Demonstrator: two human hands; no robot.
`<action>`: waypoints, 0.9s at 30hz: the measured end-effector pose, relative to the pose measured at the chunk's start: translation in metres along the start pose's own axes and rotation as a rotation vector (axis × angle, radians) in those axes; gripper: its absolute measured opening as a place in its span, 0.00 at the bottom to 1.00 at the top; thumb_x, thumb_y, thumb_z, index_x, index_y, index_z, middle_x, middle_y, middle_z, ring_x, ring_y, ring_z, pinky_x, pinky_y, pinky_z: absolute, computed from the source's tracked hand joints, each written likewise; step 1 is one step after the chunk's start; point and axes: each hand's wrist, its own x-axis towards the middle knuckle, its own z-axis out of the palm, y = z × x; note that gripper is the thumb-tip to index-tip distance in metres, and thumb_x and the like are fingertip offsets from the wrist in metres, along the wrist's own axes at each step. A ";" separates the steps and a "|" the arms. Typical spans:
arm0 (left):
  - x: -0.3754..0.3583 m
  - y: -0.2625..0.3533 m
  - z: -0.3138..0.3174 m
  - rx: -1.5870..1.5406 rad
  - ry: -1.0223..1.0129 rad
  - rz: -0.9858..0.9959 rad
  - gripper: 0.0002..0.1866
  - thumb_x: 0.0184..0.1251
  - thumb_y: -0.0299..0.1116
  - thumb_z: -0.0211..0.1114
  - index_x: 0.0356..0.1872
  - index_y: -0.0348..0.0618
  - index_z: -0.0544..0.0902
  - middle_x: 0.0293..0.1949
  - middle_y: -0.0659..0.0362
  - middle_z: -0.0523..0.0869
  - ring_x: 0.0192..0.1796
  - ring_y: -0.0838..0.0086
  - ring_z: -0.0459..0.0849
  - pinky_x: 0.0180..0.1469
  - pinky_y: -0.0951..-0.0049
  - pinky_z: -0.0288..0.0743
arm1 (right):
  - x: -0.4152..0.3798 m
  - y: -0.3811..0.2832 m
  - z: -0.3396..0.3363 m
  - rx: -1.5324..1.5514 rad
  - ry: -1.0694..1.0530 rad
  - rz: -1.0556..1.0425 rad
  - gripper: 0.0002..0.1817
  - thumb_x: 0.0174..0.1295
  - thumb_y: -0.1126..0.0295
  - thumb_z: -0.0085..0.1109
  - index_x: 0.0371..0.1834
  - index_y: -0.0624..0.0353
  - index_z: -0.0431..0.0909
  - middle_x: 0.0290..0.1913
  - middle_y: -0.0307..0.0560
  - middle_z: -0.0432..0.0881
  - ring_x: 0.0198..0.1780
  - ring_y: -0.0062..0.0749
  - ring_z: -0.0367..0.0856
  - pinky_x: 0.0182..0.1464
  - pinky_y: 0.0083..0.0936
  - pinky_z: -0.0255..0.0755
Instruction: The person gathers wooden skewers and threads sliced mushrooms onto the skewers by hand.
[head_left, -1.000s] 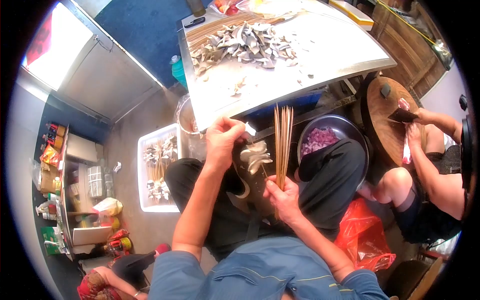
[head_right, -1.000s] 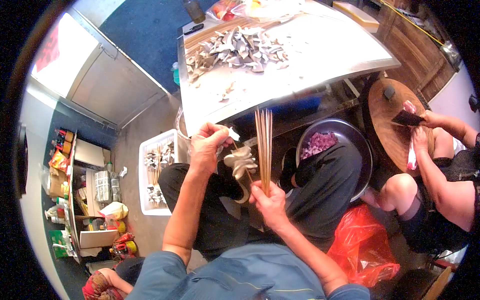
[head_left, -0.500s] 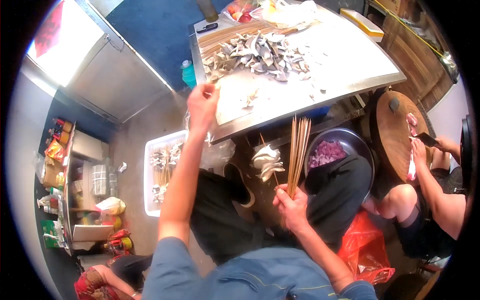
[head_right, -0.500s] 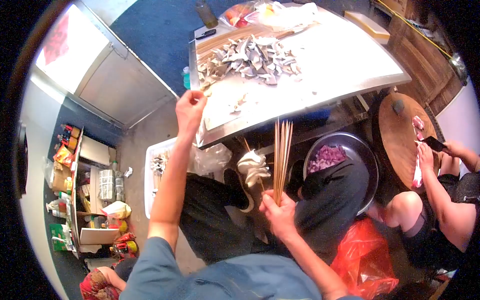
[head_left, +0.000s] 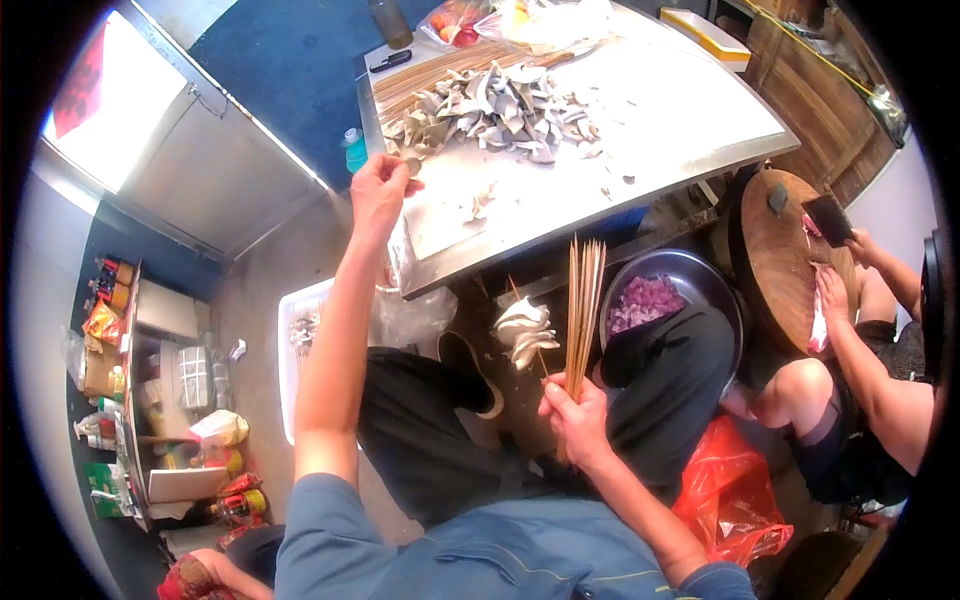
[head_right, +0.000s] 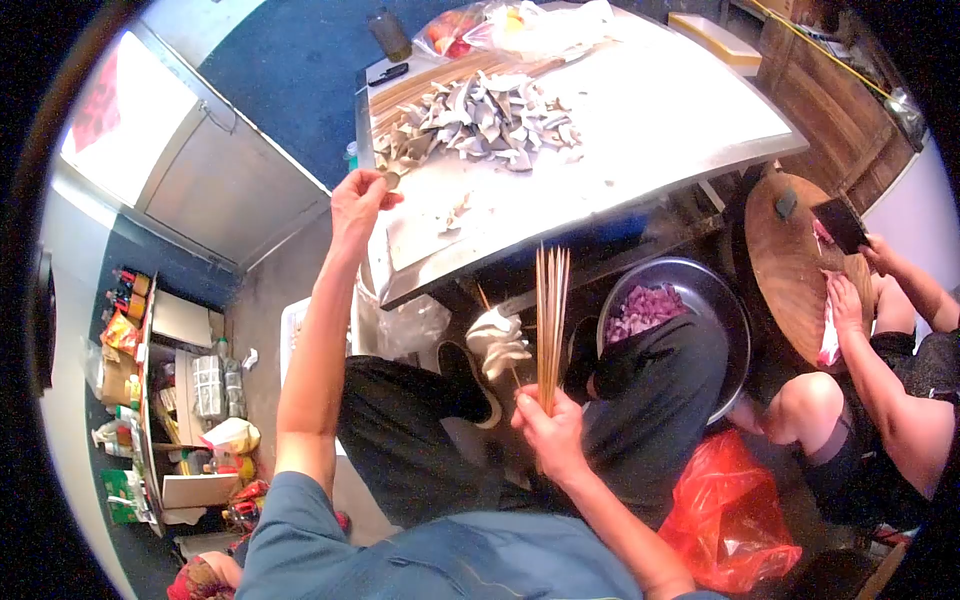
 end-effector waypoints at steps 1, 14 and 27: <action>-0.015 0.008 0.002 0.000 0.000 -0.001 0.05 0.63 0.26 0.59 0.35 0.33 0.79 0.27 0.57 0.84 0.32 0.76 0.85 0.37 0.76 0.78 | 0.002 0.002 0.002 0.022 -0.012 -0.015 0.07 0.66 0.70 0.57 0.43 0.61 0.74 0.24 0.40 0.78 0.17 0.12 0.64 0.18 0.10 0.55; -0.149 0.024 0.029 -0.573 -0.322 -0.259 0.05 0.62 0.23 0.64 0.38 0.35 0.78 0.35 0.51 0.86 0.37 0.67 0.87 0.43 0.69 0.84 | -0.007 0.005 0.008 0.043 -0.062 -0.057 0.06 0.66 0.72 0.56 0.43 0.60 0.74 0.23 0.42 0.78 0.15 0.11 0.61 0.17 0.10 0.53; -0.160 0.027 0.031 -0.495 -0.326 -0.208 0.05 0.63 0.24 0.65 0.38 0.37 0.78 0.36 0.52 0.86 0.38 0.70 0.87 0.43 0.74 0.81 | -0.009 0.005 0.008 0.030 -0.085 -0.063 0.06 0.66 0.71 0.58 0.43 0.58 0.74 0.24 0.41 0.78 0.15 0.12 0.61 0.17 0.10 0.53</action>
